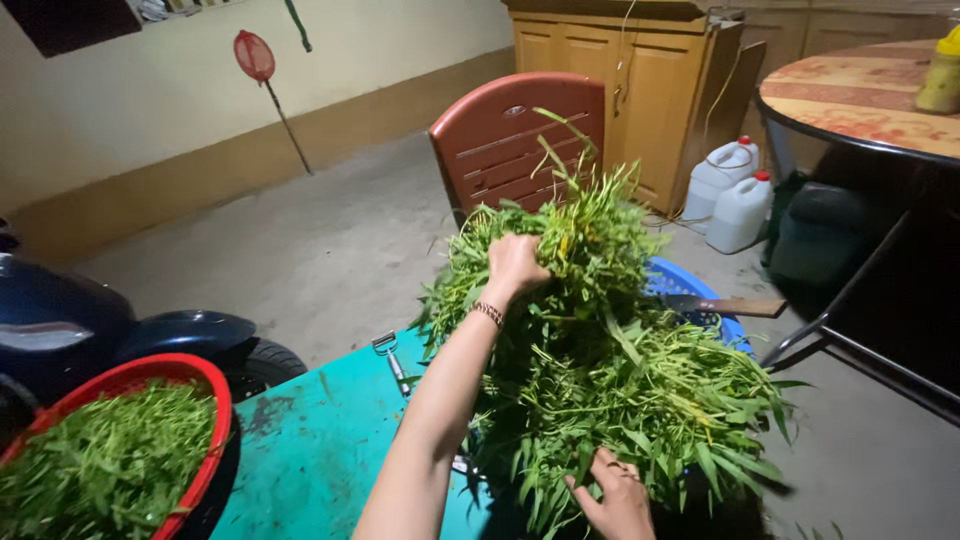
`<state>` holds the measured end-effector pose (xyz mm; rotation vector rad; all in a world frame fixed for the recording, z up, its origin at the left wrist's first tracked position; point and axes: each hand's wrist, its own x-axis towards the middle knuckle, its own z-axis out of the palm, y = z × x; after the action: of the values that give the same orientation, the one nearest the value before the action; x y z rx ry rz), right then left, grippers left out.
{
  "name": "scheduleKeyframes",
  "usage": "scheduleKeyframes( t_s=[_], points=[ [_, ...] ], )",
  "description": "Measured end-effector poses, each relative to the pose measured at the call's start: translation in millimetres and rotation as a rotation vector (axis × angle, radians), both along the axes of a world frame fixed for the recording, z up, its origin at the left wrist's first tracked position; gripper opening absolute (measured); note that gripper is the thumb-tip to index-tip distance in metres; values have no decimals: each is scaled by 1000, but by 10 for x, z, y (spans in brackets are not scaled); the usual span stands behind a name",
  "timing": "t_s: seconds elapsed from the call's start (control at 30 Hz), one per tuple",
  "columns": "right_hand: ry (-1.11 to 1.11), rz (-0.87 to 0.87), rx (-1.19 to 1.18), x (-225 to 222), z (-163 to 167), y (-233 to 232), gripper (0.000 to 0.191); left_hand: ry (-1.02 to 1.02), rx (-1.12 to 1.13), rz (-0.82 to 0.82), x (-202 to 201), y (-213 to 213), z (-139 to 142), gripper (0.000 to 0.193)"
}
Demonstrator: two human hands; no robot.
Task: The person sits at a low green table and strips edible leaves and tender tips from water spinach stalks by hand, one stalk at a time, dropping the picked greens into a red basket beside them. They occasionally reach into a large pile of unprocessed vegetables to pull out new stalks to work on.
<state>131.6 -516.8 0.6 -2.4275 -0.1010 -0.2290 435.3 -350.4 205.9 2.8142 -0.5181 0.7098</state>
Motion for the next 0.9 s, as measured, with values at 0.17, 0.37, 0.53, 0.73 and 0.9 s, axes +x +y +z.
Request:
scheduleKeyframes(
  t_s=[0.17,0.37,0.53,0.73,0.9],
  points=[
    [-119,-13,74,5,-19,-7,45,-92,-73,-18,-181,102,478,36],
    [119,-25,234,57,131,-39,40,-179,-154,-30,-400,146,1087,35],
    [-593,-78,150,146,690,-95,22,-93,-137,49,-489,17,1069,19],
    [-663,-186,168,565,1027,-192,60,121,60,-36,-1183,-520,-315,71],
    [-438,-184,-125,709,735,-313,60,122,-53,28,-1668,-929,-874,102]
  ],
)
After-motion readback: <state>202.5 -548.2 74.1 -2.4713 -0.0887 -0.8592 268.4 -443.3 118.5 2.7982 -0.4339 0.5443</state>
